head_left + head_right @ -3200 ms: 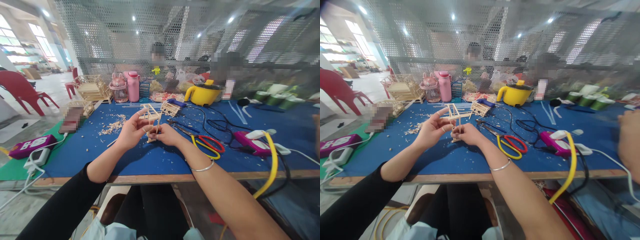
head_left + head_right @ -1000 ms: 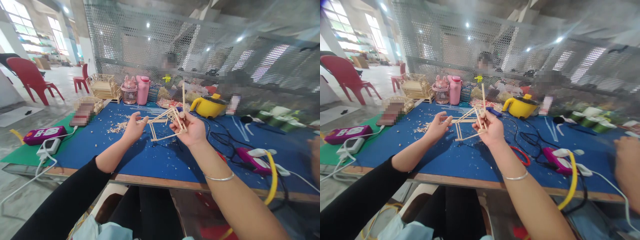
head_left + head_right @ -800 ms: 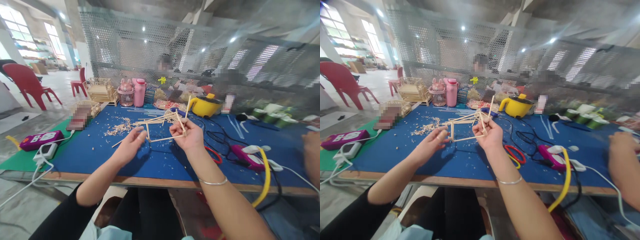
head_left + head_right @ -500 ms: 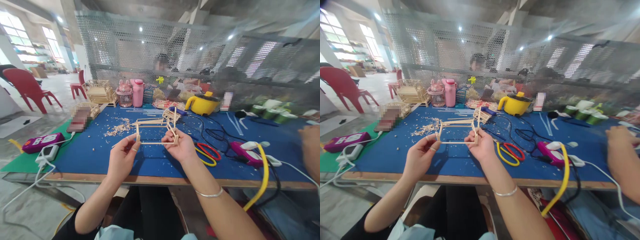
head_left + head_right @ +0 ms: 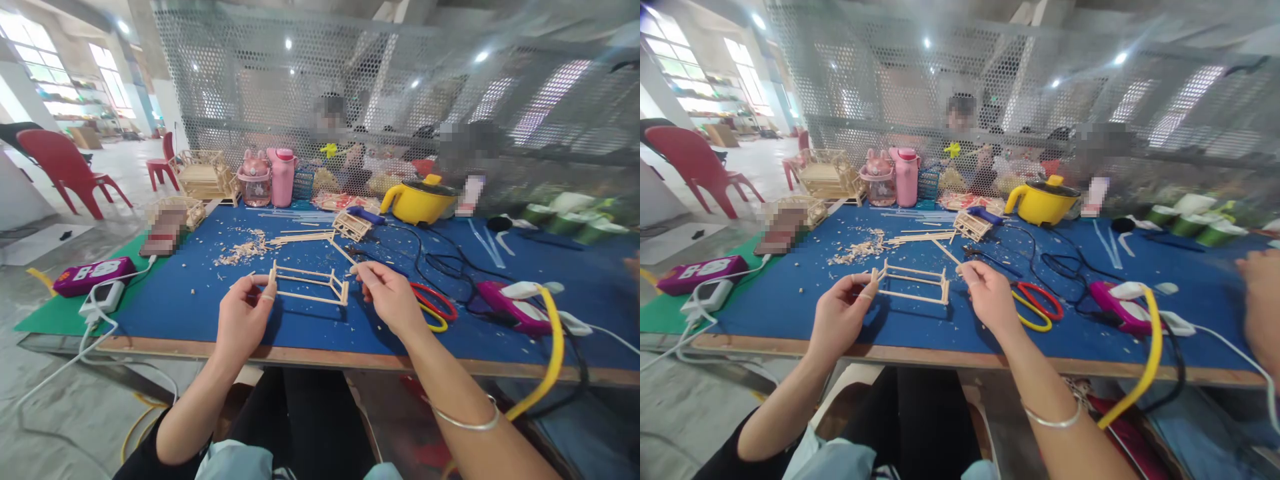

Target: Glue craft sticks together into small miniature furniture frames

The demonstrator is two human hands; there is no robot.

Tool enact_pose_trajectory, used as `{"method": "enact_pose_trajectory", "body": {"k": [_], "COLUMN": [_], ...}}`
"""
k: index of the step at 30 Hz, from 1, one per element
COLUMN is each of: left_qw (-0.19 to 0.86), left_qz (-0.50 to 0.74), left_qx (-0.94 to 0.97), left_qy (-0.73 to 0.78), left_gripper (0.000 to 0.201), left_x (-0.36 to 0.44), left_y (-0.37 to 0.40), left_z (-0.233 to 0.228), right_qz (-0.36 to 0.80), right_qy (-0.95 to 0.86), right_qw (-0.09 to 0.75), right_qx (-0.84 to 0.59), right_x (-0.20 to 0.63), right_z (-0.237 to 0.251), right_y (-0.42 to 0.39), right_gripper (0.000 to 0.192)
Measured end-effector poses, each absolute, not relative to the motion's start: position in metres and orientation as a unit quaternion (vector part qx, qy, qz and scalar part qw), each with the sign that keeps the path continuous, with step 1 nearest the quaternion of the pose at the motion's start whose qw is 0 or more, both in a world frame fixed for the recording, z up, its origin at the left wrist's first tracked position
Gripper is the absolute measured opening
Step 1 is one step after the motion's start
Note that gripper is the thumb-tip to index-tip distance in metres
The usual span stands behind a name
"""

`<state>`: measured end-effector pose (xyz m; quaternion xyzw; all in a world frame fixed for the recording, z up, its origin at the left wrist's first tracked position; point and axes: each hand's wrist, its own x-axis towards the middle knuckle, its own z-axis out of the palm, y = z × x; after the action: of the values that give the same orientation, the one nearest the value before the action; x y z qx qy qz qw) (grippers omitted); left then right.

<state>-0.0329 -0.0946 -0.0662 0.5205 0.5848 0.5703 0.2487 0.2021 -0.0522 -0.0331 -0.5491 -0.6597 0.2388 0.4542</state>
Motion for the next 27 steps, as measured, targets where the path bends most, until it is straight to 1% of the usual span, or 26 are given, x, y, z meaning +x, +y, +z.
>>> {"method": "enact_pose_trajectory", "body": {"k": [3,7,10,12,14,17,19,24,27], "left_qw": [0.24,0.246,0.253,0.268,0.292,0.321,0.341,0.4,0.416], "left_qz": [0.582,0.618,0.605,0.597,0.593,0.595,0.598,0.595,0.596], "left_qx": [0.525,0.519,0.529,0.526,0.516,0.499,0.486,0.459,0.45], "left_qy": [0.573,0.537,0.539,0.543,0.544,0.542,0.539,0.524,0.519], "left_gripper": [0.031,0.039,0.04,0.04,0.04,0.037,0.036,0.034,0.033], "left_x": [-0.03,-0.029,-0.03,-0.03,-0.031,-0.031,-0.031,-0.035,-0.036], "left_y": [-0.094,-0.092,-0.091,-0.092,-0.094,-0.096,-0.097,-0.097,-0.096], "left_z": [-0.067,-0.07,-0.069,-0.067,-0.064,-0.06,-0.059,-0.059,-0.06], "right_qz": [0.15,0.059,-0.005,-0.022,-0.025,-0.024,-0.02,0.016,0.042], "right_qy": [-0.728,-0.778,-0.753,-0.746,-0.779,-0.847,-0.872,-0.902,-0.908], "right_qw": [0.463,0.483,0.553,0.57,0.525,0.4,0.349,0.281,0.259], "right_qx": [-0.483,-0.397,-0.356,-0.343,-0.343,-0.348,-0.343,-0.327,-0.327], "right_x": [0.198,0.185,0.18,0.179,0.177,0.173,0.172,0.173,0.174], "right_z": [-0.025,-0.013,-0.007,-0.007,-0.01,-0.015,-0.016,-0.01,-0.008], "right_y": [-0.062,-0.079,-0.089,-0.09,-0.085,-0.072,-0.064,-0.056,-0.055], "right_gripper": [0.022,0.011,0.014,0.016,0.012,0.008,0.009,0.012,0.013]}}
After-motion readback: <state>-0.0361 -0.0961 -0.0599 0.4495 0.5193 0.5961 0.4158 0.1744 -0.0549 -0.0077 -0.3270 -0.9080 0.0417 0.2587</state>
